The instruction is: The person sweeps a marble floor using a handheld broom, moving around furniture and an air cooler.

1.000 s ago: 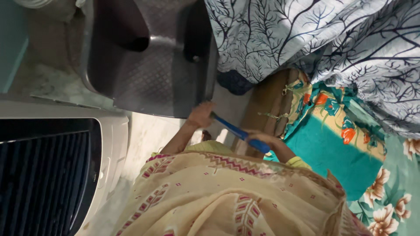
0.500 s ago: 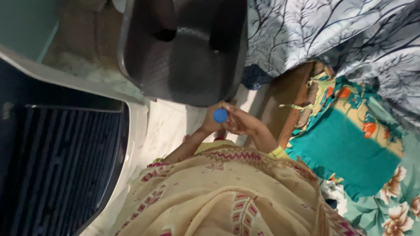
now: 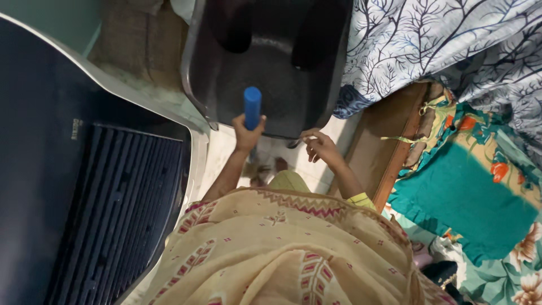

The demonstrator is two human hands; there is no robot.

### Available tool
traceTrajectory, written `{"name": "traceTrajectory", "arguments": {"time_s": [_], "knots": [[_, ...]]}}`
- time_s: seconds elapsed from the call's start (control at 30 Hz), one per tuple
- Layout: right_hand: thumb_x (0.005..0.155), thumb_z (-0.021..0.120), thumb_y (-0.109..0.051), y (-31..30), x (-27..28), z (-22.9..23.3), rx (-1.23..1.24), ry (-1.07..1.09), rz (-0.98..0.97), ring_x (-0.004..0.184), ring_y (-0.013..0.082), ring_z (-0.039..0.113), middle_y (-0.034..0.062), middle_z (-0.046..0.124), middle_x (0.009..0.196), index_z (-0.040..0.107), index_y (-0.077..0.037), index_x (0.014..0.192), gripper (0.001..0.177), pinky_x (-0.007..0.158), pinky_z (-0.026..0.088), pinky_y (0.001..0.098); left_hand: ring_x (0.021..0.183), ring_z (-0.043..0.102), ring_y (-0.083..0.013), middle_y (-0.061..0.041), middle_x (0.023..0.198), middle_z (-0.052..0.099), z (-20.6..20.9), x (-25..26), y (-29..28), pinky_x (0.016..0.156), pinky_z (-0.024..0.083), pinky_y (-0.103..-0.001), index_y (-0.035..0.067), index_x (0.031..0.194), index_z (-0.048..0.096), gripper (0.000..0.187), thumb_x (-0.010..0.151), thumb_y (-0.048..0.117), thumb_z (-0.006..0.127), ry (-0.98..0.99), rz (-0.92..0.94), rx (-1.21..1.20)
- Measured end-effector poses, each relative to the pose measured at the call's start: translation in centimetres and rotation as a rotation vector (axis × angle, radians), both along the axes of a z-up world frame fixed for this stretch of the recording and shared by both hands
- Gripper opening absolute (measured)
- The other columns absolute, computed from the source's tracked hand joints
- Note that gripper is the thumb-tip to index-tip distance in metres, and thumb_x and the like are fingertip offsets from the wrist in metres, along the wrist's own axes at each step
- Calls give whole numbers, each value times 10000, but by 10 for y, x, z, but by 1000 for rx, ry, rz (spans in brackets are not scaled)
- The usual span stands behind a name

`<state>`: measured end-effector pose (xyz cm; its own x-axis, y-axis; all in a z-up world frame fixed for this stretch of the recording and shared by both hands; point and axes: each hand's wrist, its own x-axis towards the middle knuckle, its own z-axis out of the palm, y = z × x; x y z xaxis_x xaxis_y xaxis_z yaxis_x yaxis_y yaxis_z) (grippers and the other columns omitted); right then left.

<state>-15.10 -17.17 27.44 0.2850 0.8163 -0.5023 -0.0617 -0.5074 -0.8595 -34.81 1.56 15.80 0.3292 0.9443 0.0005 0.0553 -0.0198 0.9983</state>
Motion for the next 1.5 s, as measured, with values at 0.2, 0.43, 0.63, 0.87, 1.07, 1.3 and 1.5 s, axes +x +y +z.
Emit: {"name": "traceTrajectory", "arguments": {"time_s": [0.2,0.43,0.63,0.87,1.07,1.3,1.5], "knots": [[943,651,-190,11,43,-86,-61,-233,-13,647,114,695,48,682,761,699,-115,1179,252,499,541,275,767,669,-82,-27,1052,749,38,-6,65,652,550,-236,45,1094,676,212,892,60,742,-176,-18,120],[926,704,-157,49,123,-151,99,-601,-223,746,195,684,85,723,858,732,-80,1136,225,635,559,332,943,712,-197,-53,1044,738,22,-2,153,882,556,-341,62,1061,756,345,754,-76,682,118,149,346],[802,800,-183,77,183,-169,-6,-947,-285,1044,320,656,171,678,1118,725,-99,1172,387,943,524,443,1164,657,-311,-131,1263,611,-37,1,244,1038,533,-421,127,1175,798,456,741,-4,755,369,385,400],[723,860,-417,122,228,-168,-218,-1023,-214,1211,417,567,235,609,1284,643,-37,1289,715,1021,468,514,1342,440,-514,-285,1465,427,-70,-9,314,1144,388,-511,131,1527,457,888,712,140,811,768,382,257],[735,827,-633,155,234,-161,-436,-877,-104,1262,442,545,284,538,1370,521,-5,1407,969,1038,483,516,1341,486,-490,-342,1529,364,-85,-18,318,1139,425,-471,166,1594,369,976,690,128,735,775,441,-147],[621,976,-547,163,244,-187,-364,-894,-175,1286,495,437,375,409,1407,361,106,1455,1225,1015,414,531,1060,665,-363,-228,1300,591,-84,-32,330,847,596,-462,144,1543,422,999,614,75,780,719,375,-397],[569,979,-453,173,246,-197,-380,-773,-318,1214,401,622,297,621,1310,445,92,1409,1134,1036,518,444,804,695,-294,-132,958,701,-88,-38,337,690,587,-451,39,1310,587,711,626,41,781,638,364,-465]]}}
